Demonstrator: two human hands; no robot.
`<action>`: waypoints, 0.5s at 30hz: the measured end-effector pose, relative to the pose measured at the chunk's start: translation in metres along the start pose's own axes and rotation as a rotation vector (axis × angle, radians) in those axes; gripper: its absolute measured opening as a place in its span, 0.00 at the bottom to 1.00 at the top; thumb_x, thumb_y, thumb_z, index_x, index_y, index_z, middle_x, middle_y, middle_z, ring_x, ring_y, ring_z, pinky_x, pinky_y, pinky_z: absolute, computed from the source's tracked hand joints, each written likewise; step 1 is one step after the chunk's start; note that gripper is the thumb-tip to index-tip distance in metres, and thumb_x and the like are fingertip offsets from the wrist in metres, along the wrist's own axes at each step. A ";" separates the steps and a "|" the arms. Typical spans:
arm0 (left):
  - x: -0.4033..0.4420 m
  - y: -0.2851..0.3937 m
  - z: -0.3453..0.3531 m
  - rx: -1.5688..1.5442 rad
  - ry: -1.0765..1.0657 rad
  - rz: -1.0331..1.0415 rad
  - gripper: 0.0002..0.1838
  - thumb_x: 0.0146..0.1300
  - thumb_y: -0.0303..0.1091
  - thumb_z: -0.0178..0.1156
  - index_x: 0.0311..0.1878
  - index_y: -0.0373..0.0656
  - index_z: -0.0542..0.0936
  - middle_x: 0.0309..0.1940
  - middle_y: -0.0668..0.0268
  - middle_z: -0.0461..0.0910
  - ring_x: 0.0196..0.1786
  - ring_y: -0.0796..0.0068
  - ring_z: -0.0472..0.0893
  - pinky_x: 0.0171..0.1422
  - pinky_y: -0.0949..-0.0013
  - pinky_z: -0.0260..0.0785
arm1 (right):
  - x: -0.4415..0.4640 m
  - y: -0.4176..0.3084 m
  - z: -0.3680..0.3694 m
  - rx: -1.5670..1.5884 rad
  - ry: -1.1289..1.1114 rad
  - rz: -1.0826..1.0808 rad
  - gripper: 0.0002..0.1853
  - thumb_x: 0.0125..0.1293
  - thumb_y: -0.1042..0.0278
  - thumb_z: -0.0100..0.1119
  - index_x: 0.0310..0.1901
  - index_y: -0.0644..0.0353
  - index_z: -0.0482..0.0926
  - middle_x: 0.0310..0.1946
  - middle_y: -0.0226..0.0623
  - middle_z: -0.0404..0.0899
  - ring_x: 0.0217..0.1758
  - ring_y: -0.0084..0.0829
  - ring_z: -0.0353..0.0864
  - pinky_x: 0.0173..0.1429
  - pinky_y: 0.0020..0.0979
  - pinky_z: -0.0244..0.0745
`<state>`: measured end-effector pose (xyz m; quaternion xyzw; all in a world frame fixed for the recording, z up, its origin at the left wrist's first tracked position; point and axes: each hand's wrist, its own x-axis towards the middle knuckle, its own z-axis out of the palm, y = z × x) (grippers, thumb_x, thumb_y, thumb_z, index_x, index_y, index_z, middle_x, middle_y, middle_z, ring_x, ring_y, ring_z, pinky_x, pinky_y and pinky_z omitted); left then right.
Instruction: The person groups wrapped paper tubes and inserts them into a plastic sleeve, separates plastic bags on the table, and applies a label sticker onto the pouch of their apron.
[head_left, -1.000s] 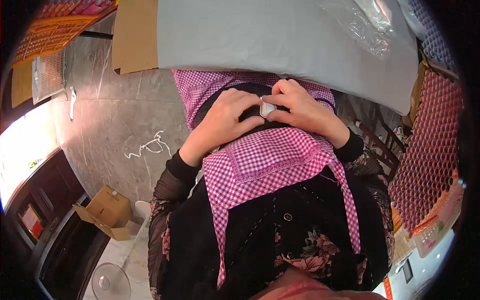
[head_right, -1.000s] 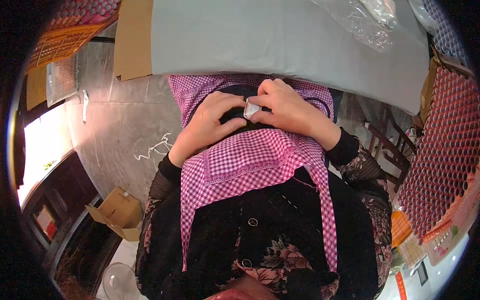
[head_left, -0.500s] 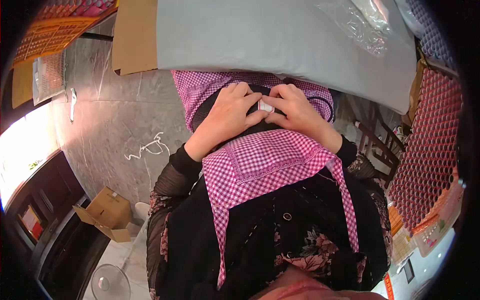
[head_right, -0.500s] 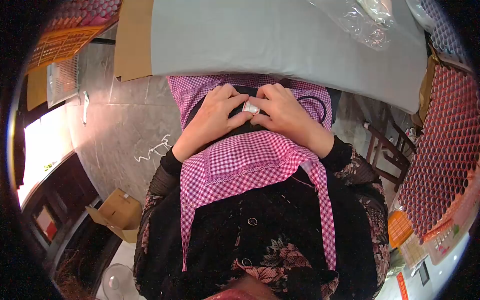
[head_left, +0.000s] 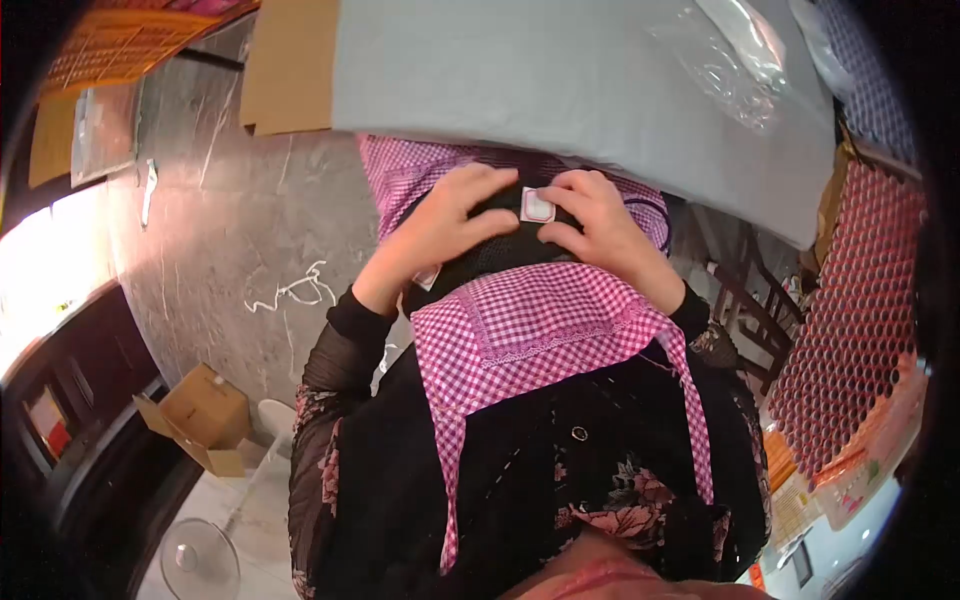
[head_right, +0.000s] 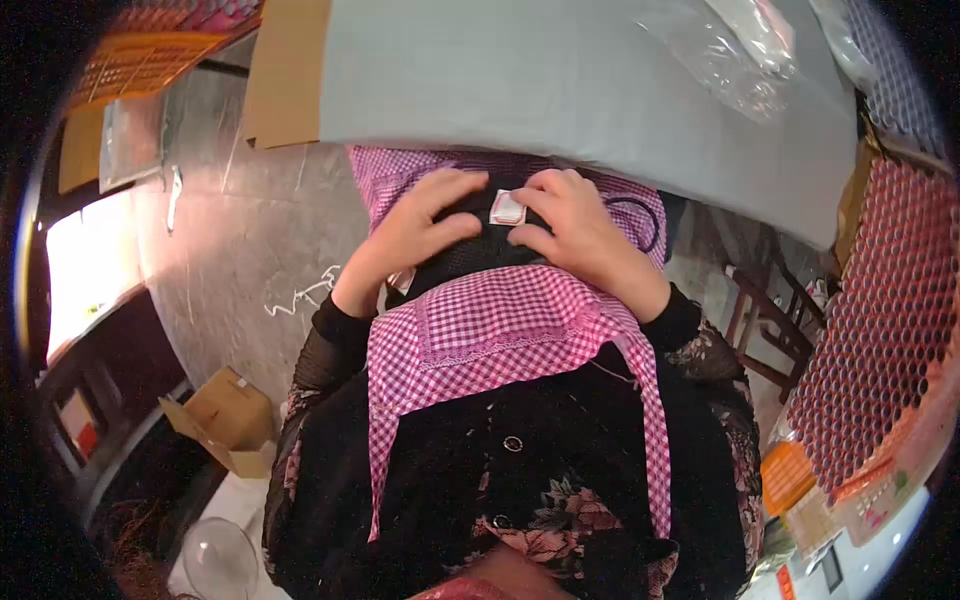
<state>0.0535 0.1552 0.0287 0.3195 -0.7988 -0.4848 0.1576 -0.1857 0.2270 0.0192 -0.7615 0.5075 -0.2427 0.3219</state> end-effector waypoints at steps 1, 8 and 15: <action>-0.003 -0.003 -0.009 -0.124 0.089 -0.103 0.23 0.62 0.33 0.62 0.59 0.35 0.76 0.56 0.57 0.77 0.60 0.63 0.75 0.66 0.64 0.64 | 0.003 0.004 0.000 0.000 0.022 0.000 0.24 0.52 0.60 0.71 0.50 0.62 0.80 0.47 0.41 0.76 0.50 0.43 0.74 0.56 0.40 0.69; -0.080 -0.035 -0.053 -0.377 0.619 -0.477 0.12 0.67 0.31 0.57 0.50 0.35 0.81 0.43 0.65 0.84 0.47 0.76 0.80 0.56 0.72 0.70 | 0.016 0.001 -0.014 0.048 -0.049 0.055 0.18 0.62 0.68 0.61 0.53 0.66 0.78 0.48 0.44 0.77 0.51 0.43 0.75 0.57 0.36 0.69; -0.128 -0.014 -0.021 -0.089 0.568 -0.426 0.08 0.59 0.31 0.67 0.39 0.38 0.84 0.37 0.61 0.84 0.41 0.71 0.83 0.47 0.70 0.73 | 0.029 -0.001 -0.019 0.042 -0.058 0.061 0.15 0.66 0.70 0.56 0.52 0.65 0.80 0.50 0.46 0.76 0.52 0.40 0.76 0.56 0.34 0.69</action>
